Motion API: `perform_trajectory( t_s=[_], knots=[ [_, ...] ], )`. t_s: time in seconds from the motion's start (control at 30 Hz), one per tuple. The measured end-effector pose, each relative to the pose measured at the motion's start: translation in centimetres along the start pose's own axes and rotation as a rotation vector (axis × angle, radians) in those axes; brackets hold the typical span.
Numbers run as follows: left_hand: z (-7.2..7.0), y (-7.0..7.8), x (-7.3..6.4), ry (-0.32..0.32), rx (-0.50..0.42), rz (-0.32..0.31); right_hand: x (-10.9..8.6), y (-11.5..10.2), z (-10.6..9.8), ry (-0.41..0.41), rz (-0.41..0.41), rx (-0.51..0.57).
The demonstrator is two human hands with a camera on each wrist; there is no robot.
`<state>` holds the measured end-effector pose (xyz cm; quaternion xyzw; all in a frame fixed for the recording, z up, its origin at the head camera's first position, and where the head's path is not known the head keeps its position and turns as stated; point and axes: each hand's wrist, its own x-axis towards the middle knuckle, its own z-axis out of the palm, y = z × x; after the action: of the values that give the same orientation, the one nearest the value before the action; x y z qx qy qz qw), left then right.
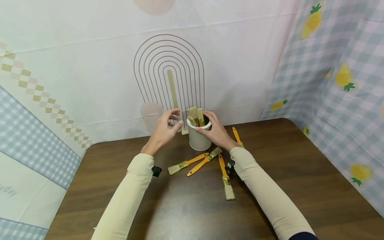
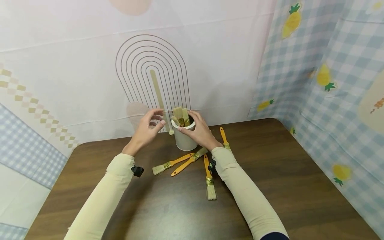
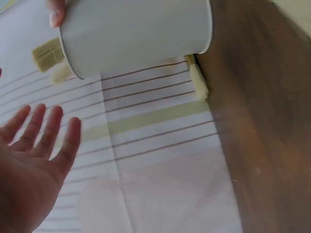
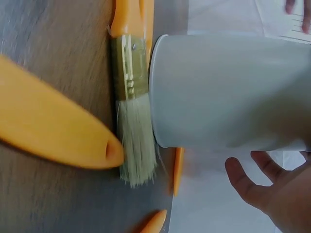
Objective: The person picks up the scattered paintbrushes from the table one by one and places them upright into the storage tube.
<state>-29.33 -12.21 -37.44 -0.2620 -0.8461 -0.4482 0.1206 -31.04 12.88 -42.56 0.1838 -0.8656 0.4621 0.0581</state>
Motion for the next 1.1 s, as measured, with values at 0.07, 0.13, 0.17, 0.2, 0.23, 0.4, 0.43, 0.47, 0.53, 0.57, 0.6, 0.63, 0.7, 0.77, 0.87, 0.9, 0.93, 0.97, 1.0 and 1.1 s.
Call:
perform_trajectory(
  t_s=[0.07,0.13,0.17,0.2,0.23,0.4,0.43,0.47,0.53,0.57,0.6,0.63,0.7,0.77,0.87,0.9,0.93,0.97,1.0,1.1],
  knots=[
    [0.0,-0.4,-0.7,-0.022,0.000,-0.049,-0.1,-0.3,0.2,-0.017,-0.002,-0.003],
    [0.2,-0.9,-1.3,-0.061,0.017,-0.103,-0.2,-0.6,0.4,-0.041,-0.008,-0.003],
    [0.4,-1.1,-1.5,-0.079,0.028,-0.131,-0.3,-0.8,0.5,-0.055,-0.012,-0.005],
    [0.7,-1.3,-1.7,-0.092,0.035,-0.156,-0.3,-1.0,0.7,-0.067,-0.015,-0.008],
    [0.9,-1.4,-2.0,-0.098,0.037,-0.176,-0.3,-1.2,0.9,-0.078,-0.019,-0.013],
    [2.0,-2.0,-2.4,-0.069,0.009,-0.236,-0.3,-2.2,2.1,-0.109,-0.045,0.031],
    [2.1,-2.1,-2.4,-0.058,-0.002,-0.241,-0.3,-2.5,2.3,-0.113,-0.052,0.048],
    [2.2,-2.2,-2.4,-0.045,-0.015,-0.250,-0.2,-2.8,2.5,-0.117,-0.054,0.068],
    [2.3,-2.3,-2.5,-0.017,-0.047,-0.262,-0.1,-3.3,3.1,-0.125,-0.052,0.096],
    [2.3,-2.5,-2.5,-0.003,-0.068,-0.268,-0.1,-3.6,3.3,-0.128,-0.049,0.110],
    [2.3,-2.6,-2.6,0.008,-0.092,-0.271,-0.1,-3.9,3.5,-0.135,-0.042,0.124],
    [2.3,-2.8,-2.8,0.020,-0.117,-0.273,-0.1,-4.1,3.8,-0.141,-0.030,0.137],
    [2.1,-3.1,-3.2,0.043,-0.143,-0.273,-0.2,-4.6,4.3,-0.151,-0.018,0.162],
    [2.0,-3.4,-3.5,0.059,-0.147,-0.259,-0.3,-5.0,4.6,-0.168,-0.012,0.177],
    [1.7,-3.6,-3.8,0.086,-0.111,-0.229,-0.3,-5.4,5.0,-0.182,-0.024,0.184],
    [1.6,-3.7,-3.8,0.094,-0.099,-0.215,-0.3,-5.6,5.1,-0.189,-0.028,0.178],
    [1.5,-3.7,-3.9,0.101,-0.082,-0.204,-0.3,-5.7,5.2,-0.195,-0.033,0.169],
    [1.5,-3.7,-4.0,0.109,-0.068,-0.196,-0.4,-5.9,5.2,-0.199,-0.035,0.161],
    [1.4,-3.8,-4.0,0.114,-0.060,-0.190,-0.4,-6.0,5.2,-0.203,-0.041,0.153],
    [1.1,-3.9,-4.3,0.118,-0.042,-0.176,-0.9,-6.2,4.7,-0.226,-0.039,0.140]
  ],
)
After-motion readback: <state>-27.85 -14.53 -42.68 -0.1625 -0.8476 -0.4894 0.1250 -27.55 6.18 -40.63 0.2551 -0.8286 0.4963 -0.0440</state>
